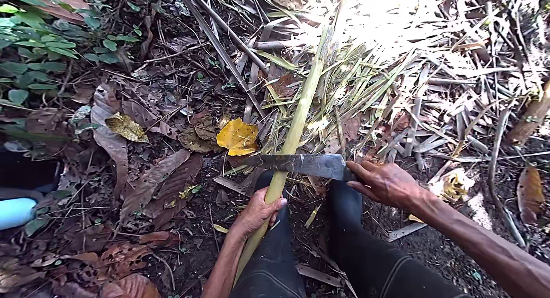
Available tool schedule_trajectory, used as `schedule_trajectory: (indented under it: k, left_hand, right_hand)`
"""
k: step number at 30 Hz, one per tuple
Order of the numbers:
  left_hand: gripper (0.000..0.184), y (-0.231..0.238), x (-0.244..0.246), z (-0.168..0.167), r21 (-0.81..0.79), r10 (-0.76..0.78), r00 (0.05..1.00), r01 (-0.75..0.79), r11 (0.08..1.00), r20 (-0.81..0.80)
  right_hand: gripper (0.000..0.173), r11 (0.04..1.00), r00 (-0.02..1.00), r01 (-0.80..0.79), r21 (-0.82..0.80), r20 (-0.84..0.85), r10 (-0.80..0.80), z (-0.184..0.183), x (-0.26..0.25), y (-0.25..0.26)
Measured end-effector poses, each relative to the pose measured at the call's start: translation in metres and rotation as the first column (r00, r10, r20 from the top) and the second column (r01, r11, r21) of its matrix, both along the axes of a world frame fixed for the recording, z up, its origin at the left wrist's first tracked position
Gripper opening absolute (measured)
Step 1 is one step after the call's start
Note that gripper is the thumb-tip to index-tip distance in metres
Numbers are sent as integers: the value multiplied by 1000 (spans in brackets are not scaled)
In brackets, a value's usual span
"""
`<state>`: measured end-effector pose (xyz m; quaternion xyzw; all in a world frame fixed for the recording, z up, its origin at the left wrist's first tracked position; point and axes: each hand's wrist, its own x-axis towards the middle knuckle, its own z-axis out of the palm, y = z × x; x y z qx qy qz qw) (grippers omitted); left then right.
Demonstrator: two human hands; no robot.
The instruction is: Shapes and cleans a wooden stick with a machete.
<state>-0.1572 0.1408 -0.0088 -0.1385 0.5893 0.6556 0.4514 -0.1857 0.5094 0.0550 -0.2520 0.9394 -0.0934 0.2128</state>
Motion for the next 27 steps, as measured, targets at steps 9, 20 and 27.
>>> schedule_trajectory:
  k: [9, 20, 27]
  left_hand:
    - [20, 4, 1, 4, -83, -6, 999, 1, 997, -50]
    - [20, 5, 2, 4, -102, -15, 997, 8, 995, -70]
    - [18, 6, 2, 6, -119, -27, 998, 20, 993, -64]
  right_hand:
    - [50, 930, 928, 362, 57, -114, -354, 13, -63, 41]
    - [62, 880, 883, 458, 122, -172, -436, 20, -137, 60]
    - [58, 985, 968, 146, 94, -221, -122, -1, -118, 50]
